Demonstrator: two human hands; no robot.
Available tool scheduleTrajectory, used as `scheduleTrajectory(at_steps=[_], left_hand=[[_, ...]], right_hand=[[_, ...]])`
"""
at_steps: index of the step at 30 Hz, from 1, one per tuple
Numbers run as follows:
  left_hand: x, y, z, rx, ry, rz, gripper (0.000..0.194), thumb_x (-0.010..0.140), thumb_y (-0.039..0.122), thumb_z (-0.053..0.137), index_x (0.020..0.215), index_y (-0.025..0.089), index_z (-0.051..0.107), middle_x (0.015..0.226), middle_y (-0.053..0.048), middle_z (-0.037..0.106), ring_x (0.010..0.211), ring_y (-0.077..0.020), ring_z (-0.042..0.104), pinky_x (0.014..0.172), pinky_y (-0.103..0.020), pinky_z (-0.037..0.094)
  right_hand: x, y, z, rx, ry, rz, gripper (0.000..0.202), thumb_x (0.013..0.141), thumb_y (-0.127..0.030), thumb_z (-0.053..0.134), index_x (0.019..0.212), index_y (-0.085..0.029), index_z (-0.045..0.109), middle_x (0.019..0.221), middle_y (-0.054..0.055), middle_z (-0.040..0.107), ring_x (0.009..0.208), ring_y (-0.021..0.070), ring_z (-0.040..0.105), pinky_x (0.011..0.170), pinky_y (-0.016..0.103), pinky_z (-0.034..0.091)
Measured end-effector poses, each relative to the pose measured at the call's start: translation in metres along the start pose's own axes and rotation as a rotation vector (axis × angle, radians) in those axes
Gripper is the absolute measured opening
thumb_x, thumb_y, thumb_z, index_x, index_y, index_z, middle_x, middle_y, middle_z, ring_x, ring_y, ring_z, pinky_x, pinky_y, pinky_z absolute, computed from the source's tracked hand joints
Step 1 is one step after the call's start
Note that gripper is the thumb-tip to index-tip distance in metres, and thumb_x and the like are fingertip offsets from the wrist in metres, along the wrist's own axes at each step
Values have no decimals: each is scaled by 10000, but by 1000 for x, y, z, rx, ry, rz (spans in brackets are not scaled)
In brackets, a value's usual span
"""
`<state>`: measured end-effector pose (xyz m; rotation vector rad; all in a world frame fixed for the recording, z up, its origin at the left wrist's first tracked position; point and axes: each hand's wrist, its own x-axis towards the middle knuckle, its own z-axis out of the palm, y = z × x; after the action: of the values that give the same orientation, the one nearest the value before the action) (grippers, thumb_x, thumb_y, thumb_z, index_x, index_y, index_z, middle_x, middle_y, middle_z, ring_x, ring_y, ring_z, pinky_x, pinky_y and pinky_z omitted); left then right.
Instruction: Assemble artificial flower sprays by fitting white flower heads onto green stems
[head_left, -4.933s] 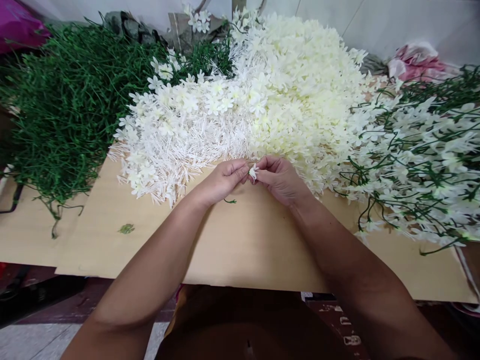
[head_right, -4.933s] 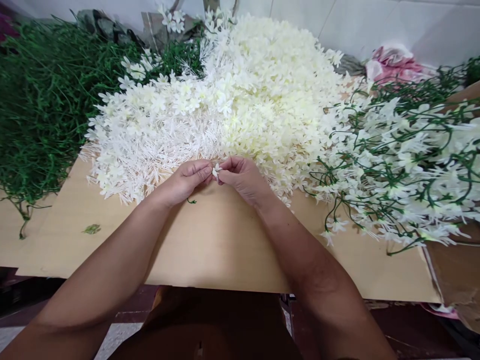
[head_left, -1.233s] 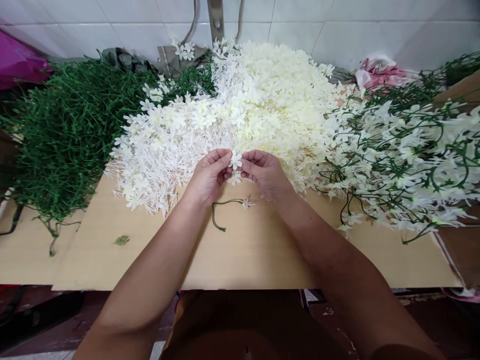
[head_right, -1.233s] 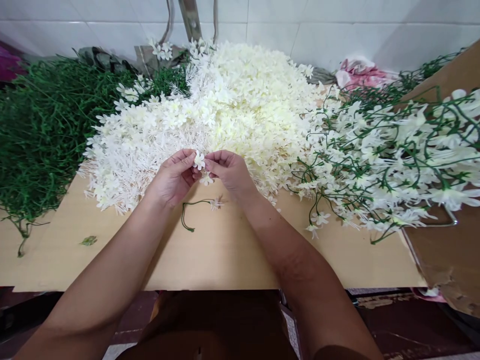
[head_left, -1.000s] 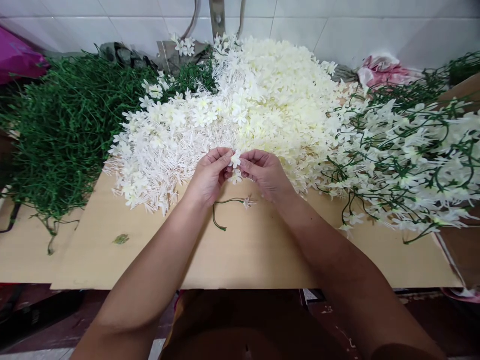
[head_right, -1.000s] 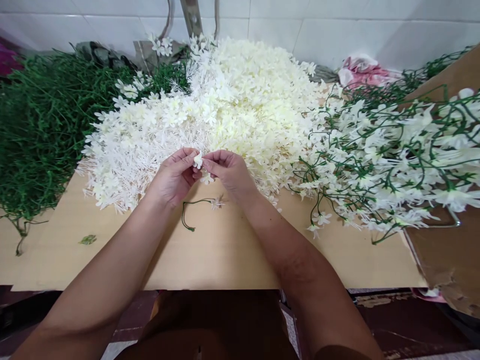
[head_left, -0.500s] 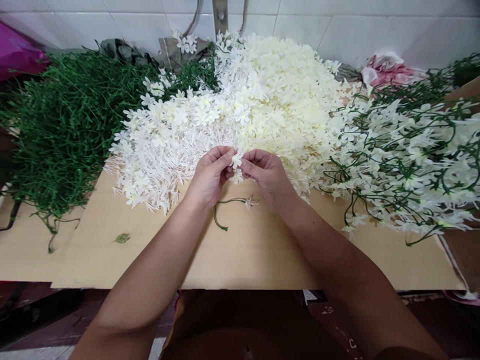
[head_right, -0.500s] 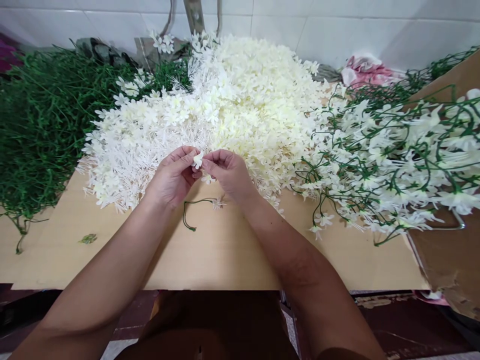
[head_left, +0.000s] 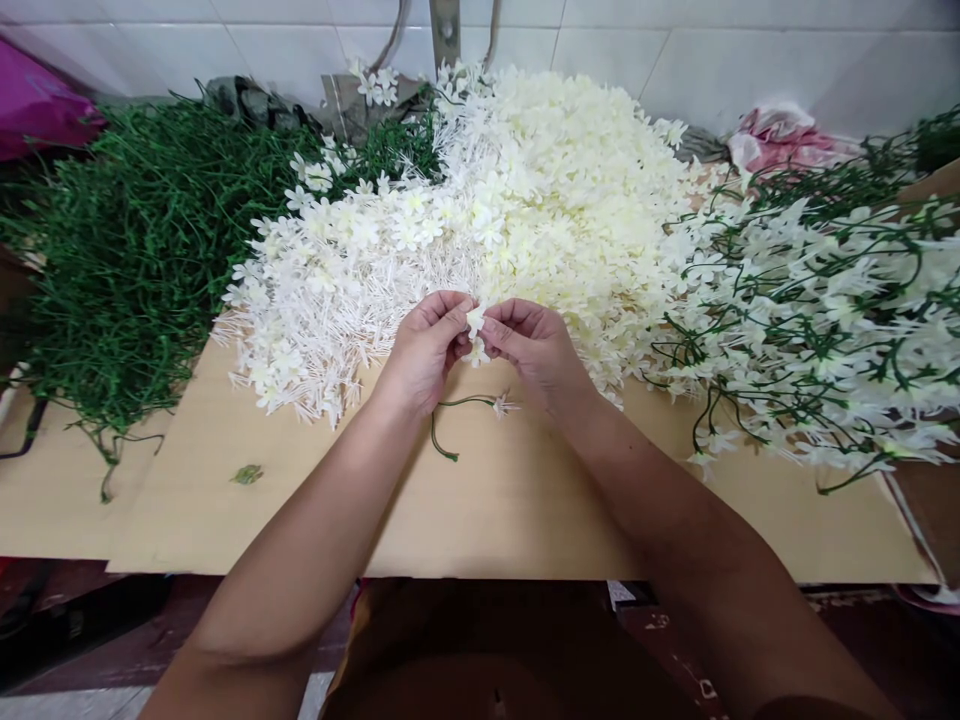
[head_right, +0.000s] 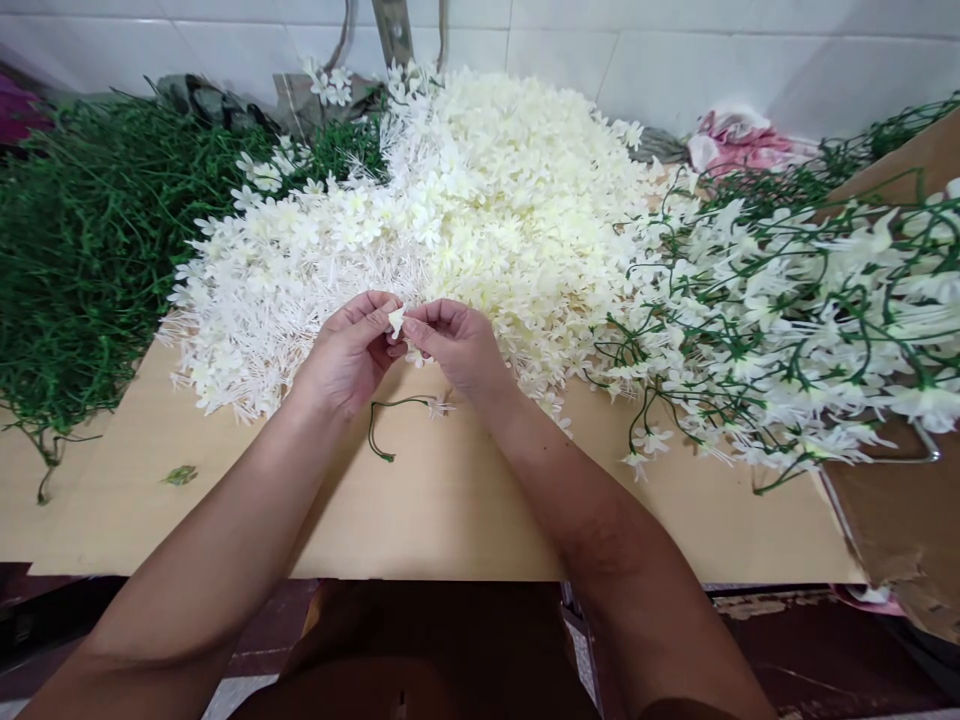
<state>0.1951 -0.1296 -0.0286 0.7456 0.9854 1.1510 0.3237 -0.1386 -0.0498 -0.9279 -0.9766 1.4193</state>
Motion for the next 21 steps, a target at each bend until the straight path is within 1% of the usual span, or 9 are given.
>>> scheduleTrajectory(at_steps=[9, 13, 15, 18, 19, 21], left_hand=[[0, -2, 1, 74, 2, -4, 149, 720, 105, 673, 699, 168, 540, 611, 66, 509, 497, -28, 448, 508, -145, 407], [1, -4, 0, 134, -4, -12, 86, 754, 111, 617, 735, 169, 557, 620, 52, 514, 521, -47, 465, 522, -164, 404], [2, -4, -2, 216, 6, 55, 71, 753, 108, 614, 768, 170, 582, 661, 40, 544, 564, -62, 492, 555, -181, 418], [6, -2, -9, 319, 38, 252, 78, 752, 116, 635, 798, 175, 613, 722, 30, 579, 621, -73, 508, 621, -201, 439], [7, 0, -11, 332, 30, 299, 61, 757, 134, 645, 795, 175, 622, 718, 30, 583, 618, -74, 502, 627, -205, 438], [9, 3, -16, 351, -25, 333, 40, 761, 184, 673, 775, 172, 638, 696, 26, 590, 600, -75, 493, 620, -213, 433]], right_hand=[[-4, 0, 6, -36, -9, -60, 281, 632, -391, 828, 665, -178, 648, 557, -59, 579, 535, 60, 492, 576, 233, 457], [-3, 1, 5, -67, 8, -58, 234, 663, -346, 798, 671, -179, 634, 557, -62, 559, 542, 65, 488, 600, 244, 465], [-1, 3, 3, -75, 19, -45, 225, 671, -331, 792, 682, -175, 631, 558, -61, 550, 545, 64, 482, 595, 242, 450], [1, 5, 1, -63, 31, -25, 251, 650, -342, 809, 686, -169, 630, 552, -58, 554, 535, 59, 470, 569, 231, 417], [2, 6, 1, -50, 35, -16, 263, 638, -350, 816, 683, -168, 632, 549, -57, 558, 530, 57, 467, 560, 228, 407], [3, 6, 1, -22, 42, 5, 284, 616, -368, 829, 678, -169, 635, 550, -54, 569, 528, 56, 470, 548, 225, 394]])
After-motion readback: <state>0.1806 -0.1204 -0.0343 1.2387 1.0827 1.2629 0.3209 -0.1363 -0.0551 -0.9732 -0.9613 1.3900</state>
